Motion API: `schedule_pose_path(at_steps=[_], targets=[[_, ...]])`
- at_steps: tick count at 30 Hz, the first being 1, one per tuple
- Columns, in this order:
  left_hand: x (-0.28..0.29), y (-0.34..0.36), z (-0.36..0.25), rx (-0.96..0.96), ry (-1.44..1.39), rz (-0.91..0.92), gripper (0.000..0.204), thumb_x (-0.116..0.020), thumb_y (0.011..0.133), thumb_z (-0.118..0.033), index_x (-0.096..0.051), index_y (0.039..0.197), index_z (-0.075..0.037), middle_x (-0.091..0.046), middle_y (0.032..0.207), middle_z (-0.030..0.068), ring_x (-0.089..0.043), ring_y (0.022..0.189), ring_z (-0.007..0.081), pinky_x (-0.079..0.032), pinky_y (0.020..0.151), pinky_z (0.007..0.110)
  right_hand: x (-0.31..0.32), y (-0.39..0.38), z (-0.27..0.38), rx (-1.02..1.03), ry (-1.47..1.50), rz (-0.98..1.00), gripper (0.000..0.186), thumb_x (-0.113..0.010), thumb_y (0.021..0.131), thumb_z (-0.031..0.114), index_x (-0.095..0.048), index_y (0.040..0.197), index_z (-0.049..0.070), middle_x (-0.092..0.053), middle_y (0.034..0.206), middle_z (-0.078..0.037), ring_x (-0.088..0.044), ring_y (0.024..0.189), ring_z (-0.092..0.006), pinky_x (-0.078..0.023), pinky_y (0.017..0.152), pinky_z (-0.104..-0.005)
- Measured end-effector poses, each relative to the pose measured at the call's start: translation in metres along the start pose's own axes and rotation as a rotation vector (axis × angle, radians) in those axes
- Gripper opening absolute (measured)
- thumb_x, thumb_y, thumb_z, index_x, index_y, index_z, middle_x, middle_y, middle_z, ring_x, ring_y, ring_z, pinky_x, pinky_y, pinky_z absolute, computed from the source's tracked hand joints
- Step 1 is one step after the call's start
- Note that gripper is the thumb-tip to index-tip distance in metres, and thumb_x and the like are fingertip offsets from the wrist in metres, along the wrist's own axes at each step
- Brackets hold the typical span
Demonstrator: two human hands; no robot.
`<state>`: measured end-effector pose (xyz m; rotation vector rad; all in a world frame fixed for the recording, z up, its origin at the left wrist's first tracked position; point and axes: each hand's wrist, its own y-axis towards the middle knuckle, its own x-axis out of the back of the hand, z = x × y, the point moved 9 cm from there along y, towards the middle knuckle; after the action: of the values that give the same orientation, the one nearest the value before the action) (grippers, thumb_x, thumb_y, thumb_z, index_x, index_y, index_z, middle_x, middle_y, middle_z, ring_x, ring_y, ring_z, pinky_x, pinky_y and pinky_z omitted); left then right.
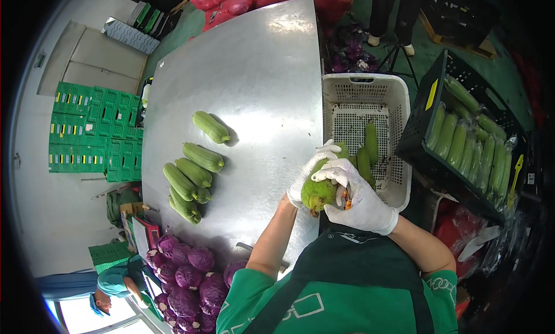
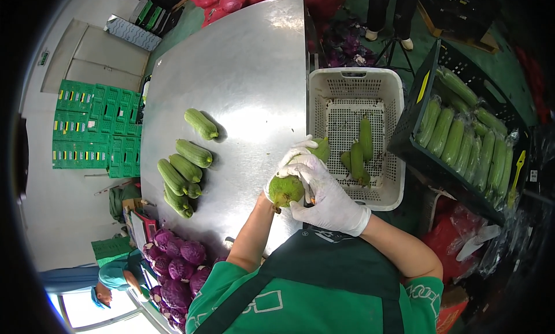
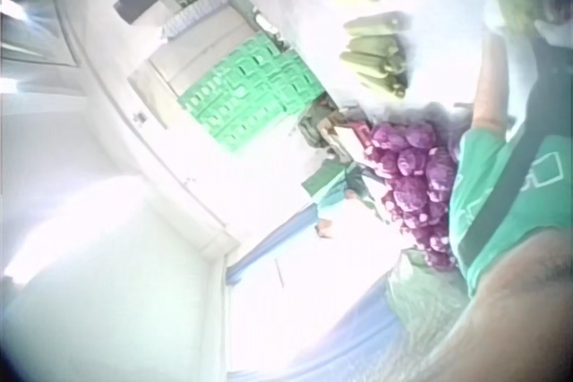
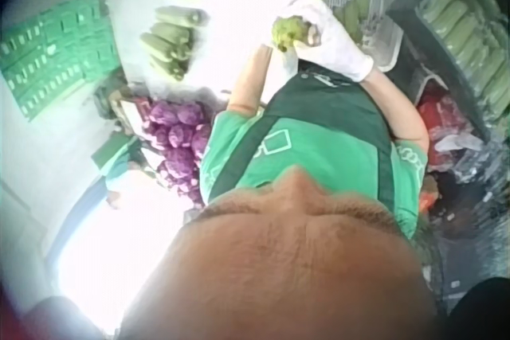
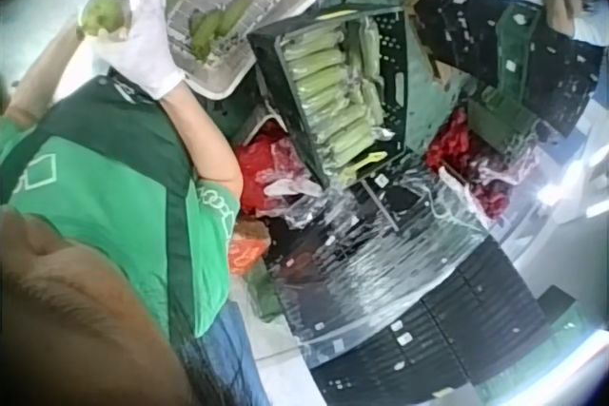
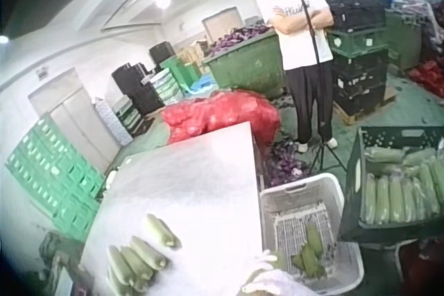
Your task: The person cuts open and removes plastic wrap from gourds using a utility knife, trims their ends, and places the gourds into a basket and on a table.
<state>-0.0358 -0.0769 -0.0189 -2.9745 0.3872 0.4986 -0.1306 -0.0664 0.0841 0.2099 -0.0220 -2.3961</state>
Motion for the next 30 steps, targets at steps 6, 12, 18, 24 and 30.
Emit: schedule_pose_path(at_steps=[6,12,18,24,30], targets=[[-0.006,-0.008,0.008,0.003,0.050,-0.006,0.049,-0.069,0.083,-0.023,-0.048,0.126,-0.010,-0.043,0.132,0.0084,-0.037,0.130,0.0232,-0.033,0.109,0.038,0.009,0.007,0.015,0.240,-0.324,-0.105,0.029,-0.065,0.073,-0.002,-0.064,0.101,0.007,-0.045,0.121,-0.008,-0.048,0.083,-0.0070,-0.041,0.067,-0.0189],[0.001,-0.014,0.014,0.046,-0.427,-0.218,0.077,-0.078,0.069,0.004,-0.039,0.133,-0.013,-0.047,0.134,0.0071,-0.047,0.121,0.0211,-0.039,0.106,0.038,0.045,0.001,0.007,0.080,-0.112,-0.275,0.023,-0.064,0.076,-0.005,-0.060,0.096,0.006,-0.049,0.120,-0.009,-0.052,0.077,-0.0058,-0.043,0.062,-0.0173],[0.019,-0.013,-0.002,-0.160,-0.492,-0.223,0.067,-0.072,0.076,0.000,-0.041,0.133,-0.016,-0.044,0.137,0.0125,-0.039,0.130,0.0331,-0.033,0.108,0.053,0.153,-0.057,-0.060,-0.178,-0.020,-0.753,0.018,-0.049,0.097,0.011,-0.056,0.112,0.003,-0.054,0.113,-0.007,-0.056,0.079,-0.0072,-0.047,0.065,-0.0217],[0.019,-0.009,-0.004,-0.096,-1.131,-0.395,0.056,-0.065,0.088,-0.029,-0.038,0.131,-0.007,-0.047,0.128,0.0180,-0.044,0.126,0.0337,-0.030,0.110,0.059,0.082,-0.051,-0.044,0.093,-0.790,-0.575,0.025,-0.059,0.084,0.006,-0.063,0.109,0.008,-0.064,0.075,-0.009,-0.061,0.059,-0.0239,-0.049,0.054,-0.0309],[0.016,-0.010,0.017,-0.052,-1.343,-0.538,0.064,-0.064,0.087,-0.037,-0.034,0.131,-0.001,-0.047,0.124,0.0189,-0.047,0.121,0.0327,-0.036,0.108,0.052,0.031,-0.025,-0.022,0.349,-1.108,-0.448,0.036,-0.062,0.071,0.005,-0.061,0.107,0.004,-0.063,0.076,-0.005,-0.060,0.064,-0.0213,-0.048,0.059,-0.0339]])
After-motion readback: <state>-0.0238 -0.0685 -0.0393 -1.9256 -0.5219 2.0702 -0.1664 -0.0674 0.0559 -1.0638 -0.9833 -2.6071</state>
